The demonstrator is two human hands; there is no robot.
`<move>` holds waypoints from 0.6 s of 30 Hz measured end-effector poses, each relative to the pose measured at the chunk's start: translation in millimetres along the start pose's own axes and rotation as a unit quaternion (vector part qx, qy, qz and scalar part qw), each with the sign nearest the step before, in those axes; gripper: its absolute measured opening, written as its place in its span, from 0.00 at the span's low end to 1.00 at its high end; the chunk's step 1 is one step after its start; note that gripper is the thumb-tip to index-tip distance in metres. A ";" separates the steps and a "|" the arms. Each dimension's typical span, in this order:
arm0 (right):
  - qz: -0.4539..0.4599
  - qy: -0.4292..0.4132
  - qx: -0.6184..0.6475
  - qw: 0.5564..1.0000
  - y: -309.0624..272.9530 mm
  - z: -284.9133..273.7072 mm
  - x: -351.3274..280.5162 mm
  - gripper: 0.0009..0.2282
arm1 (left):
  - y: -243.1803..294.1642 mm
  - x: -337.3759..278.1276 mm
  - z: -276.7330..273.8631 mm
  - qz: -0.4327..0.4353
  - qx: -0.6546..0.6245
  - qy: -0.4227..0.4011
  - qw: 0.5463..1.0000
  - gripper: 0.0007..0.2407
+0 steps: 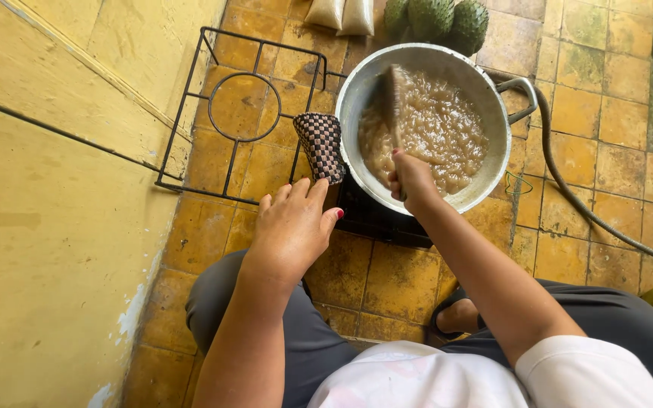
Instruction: Stirring a thick mixture in a pan over a portable stove
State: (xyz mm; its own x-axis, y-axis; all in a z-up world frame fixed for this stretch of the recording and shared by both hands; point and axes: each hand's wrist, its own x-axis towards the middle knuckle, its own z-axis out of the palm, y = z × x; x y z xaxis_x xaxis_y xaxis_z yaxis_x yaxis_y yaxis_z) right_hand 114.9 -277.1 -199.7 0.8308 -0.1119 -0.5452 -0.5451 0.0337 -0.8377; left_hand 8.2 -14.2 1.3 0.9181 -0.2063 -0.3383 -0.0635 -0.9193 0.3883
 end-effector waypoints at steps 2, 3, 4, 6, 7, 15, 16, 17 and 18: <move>0.079 0.001 0.098 0.992 -30.2 -0.6 -18.7 0.19 | -0.3 1.6 3.2 -0.003 0.002 -0.004 1.000 0.23; 0.078 0.002 0.097 0.992 -33.9 -11.4 -22.9 0.19 | -1.5 2.9 1.4 -0.002 0.001 -0.003 1.000 0.23; 0.071 -0.003 0.060 0.996 -35.1 -23.4 -29.4 0.18 | -2.5 1.9 1.8 -0.003 0.002 0.004 1.000 0.23; 0.069 0.001 0.025 0.997 -36.8 -56.9 -35.8 0.17 | -2.0 -1.4 1.6 0.003 0.003 0.003 1.000 0.23; 0.074 0.006 -0.061 0.995 -37.5 -78.3 -36.7 0.18 | -0.7 -4.0 0.2 0.003 0.009 0.003 1.000 0.23; 0.158 -0.115 -0.451 0.871 -183.0 -142.0 -133.7 0.18 | -2.0 -9.0 15.0 0.059 0.074 0.138 0.986 0.18; 0.172 -0.149 -0.509 0.830 -190.3 -145.8 -137.4 0.17 | -2.4 -10.2 14.7 0.060 0.081 0.145 0.984 0.18; 0.186 -0.181 -0.563 0.784 -197.8 -149.6 -141.1 0.16 | -2.8 -11.2 14.1 0.061 0.088 0.153 0.982 0.17; 0.185 -0.179 -0.563 0.786 -203.4 -141.6 -148.8 0.16 | -3.5 -12.3 13.9 0.063 0.088 0.154 0.982 0.17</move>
State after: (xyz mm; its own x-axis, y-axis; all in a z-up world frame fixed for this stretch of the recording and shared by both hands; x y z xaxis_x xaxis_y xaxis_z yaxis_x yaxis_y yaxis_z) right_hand 86.2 -407.9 56.5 0.4600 -0.0083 -0.8879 -0.3436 -0.9237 -0.1694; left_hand -8.3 -13.1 -7.8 0.9716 -0.2362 -0.0110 -0.2263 -0.9424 0.2465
